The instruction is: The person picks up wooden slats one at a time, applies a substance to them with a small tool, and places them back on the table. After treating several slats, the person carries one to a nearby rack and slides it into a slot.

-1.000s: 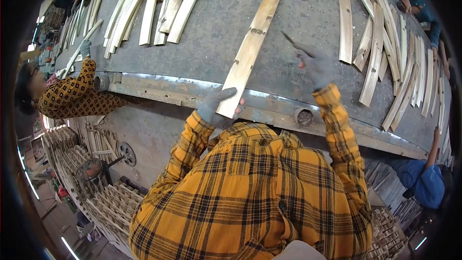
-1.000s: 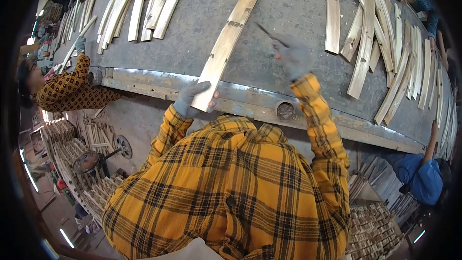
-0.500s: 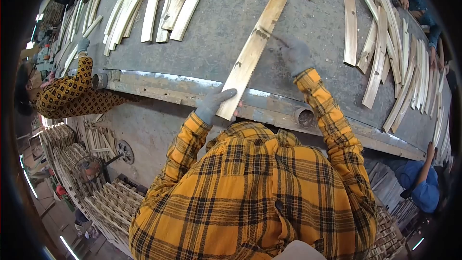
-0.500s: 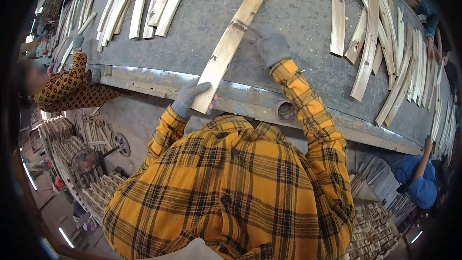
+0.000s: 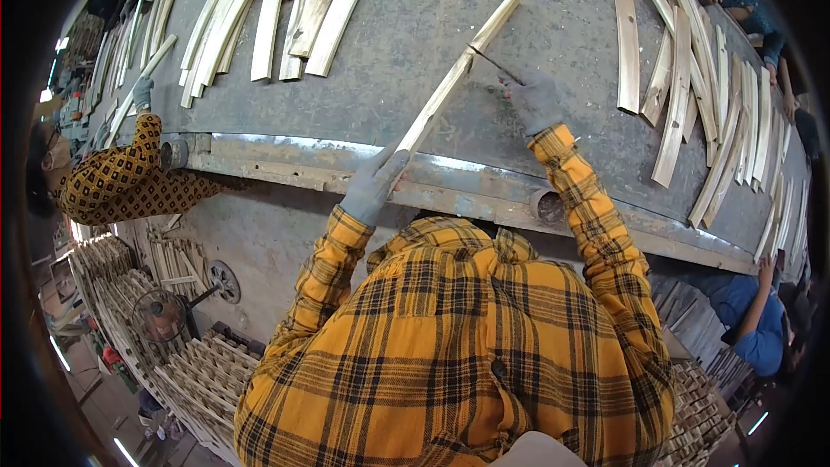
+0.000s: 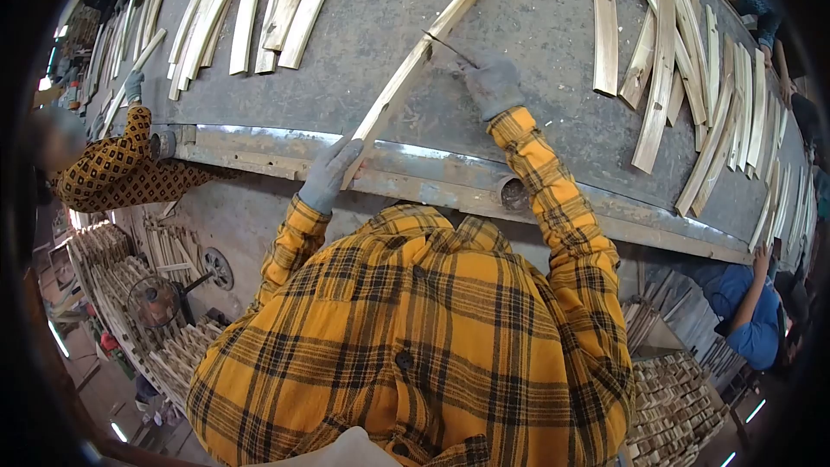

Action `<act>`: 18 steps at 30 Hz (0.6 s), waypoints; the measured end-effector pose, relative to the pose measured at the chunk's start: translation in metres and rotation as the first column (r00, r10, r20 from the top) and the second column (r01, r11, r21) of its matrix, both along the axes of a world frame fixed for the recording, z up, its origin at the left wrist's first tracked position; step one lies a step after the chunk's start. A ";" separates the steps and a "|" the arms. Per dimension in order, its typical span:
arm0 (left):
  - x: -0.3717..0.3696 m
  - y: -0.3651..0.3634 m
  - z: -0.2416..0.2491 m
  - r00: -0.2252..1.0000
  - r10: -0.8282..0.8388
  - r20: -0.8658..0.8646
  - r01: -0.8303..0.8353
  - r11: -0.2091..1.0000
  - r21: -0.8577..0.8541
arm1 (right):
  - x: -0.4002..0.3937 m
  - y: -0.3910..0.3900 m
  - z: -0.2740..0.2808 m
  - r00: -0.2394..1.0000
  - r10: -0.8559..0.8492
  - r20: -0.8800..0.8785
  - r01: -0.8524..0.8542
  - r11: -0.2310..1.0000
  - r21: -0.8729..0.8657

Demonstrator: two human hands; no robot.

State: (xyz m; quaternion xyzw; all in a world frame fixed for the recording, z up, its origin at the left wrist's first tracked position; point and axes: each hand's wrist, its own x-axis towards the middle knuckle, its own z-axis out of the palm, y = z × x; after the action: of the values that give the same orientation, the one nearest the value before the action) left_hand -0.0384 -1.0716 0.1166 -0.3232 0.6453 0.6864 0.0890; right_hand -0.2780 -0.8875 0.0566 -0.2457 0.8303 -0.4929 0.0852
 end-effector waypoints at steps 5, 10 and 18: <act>0.000 0.000 0.005 0.999 0.017 0.029 -0.018 0.998 0.067 | 0.005 -0.006 -0.004 0.931 0.063 -0.358 -0.003 0.986 0.165; 0.001 -0.002 0.008 0.998 0.037 0.041 -0.042 0.988 0.147 | 0.017 0.014 0.000 0.868 0.128 -0.480 0.025 0.954 0.299; -0.002 -0.005 0.013 0.996 -0.029 0.086 0.032 0.999 -0.033 | 0.002 0.007 0.005 0.851 0.107 -0.514 0.066 0.949 0.307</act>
State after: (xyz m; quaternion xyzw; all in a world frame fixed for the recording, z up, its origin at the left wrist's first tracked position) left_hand -0.0405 -1.0766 0.1298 -0.3441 0.6574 0.6594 0.1214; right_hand -0.2760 -0.8806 0.0615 -0.3631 0.8867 -0.2678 -0.1014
